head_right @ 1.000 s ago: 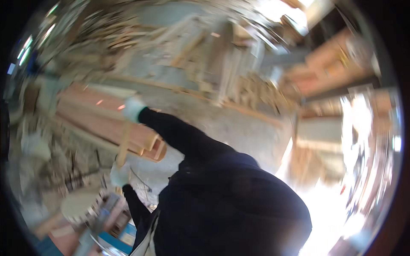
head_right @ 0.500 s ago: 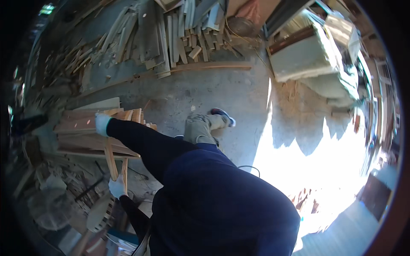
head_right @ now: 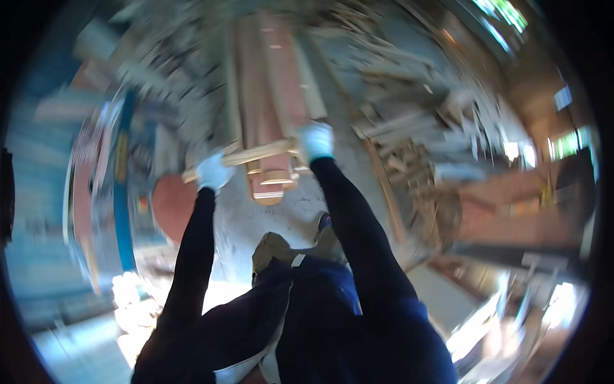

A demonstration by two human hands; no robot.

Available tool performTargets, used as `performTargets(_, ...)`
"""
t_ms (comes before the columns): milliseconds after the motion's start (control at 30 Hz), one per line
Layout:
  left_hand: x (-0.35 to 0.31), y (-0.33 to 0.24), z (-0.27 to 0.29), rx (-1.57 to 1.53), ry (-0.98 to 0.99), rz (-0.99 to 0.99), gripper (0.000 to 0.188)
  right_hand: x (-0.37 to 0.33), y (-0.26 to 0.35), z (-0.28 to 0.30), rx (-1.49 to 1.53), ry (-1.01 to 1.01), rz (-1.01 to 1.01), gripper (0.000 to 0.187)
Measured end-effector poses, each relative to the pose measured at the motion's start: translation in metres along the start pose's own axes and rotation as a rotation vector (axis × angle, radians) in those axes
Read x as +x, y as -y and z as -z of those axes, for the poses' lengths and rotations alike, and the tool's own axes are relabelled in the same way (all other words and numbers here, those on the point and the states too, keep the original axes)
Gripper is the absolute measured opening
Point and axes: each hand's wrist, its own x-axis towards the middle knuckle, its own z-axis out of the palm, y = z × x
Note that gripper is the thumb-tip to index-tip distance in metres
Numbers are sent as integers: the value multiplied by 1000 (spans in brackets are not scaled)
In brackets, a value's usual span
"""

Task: The recorder sorts and moves various wooden components, including curved panels and frames, in a furniture manufacturing facility.

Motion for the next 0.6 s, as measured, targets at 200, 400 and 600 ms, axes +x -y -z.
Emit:
performTargets(200, -131, -28, 42, -112, 10, 145, 21, -121, 57, 53, -156, 244, -37, 25)
performTargets(400, -292, -34, 111, -149, -11, 255, 13, -236, 118, 88, -296, 507, -7, 36)
performTargets(600, -443, -108, 103, 29, -27, 441, 10, -388, 184, 176, -282, 671, -34, 45)
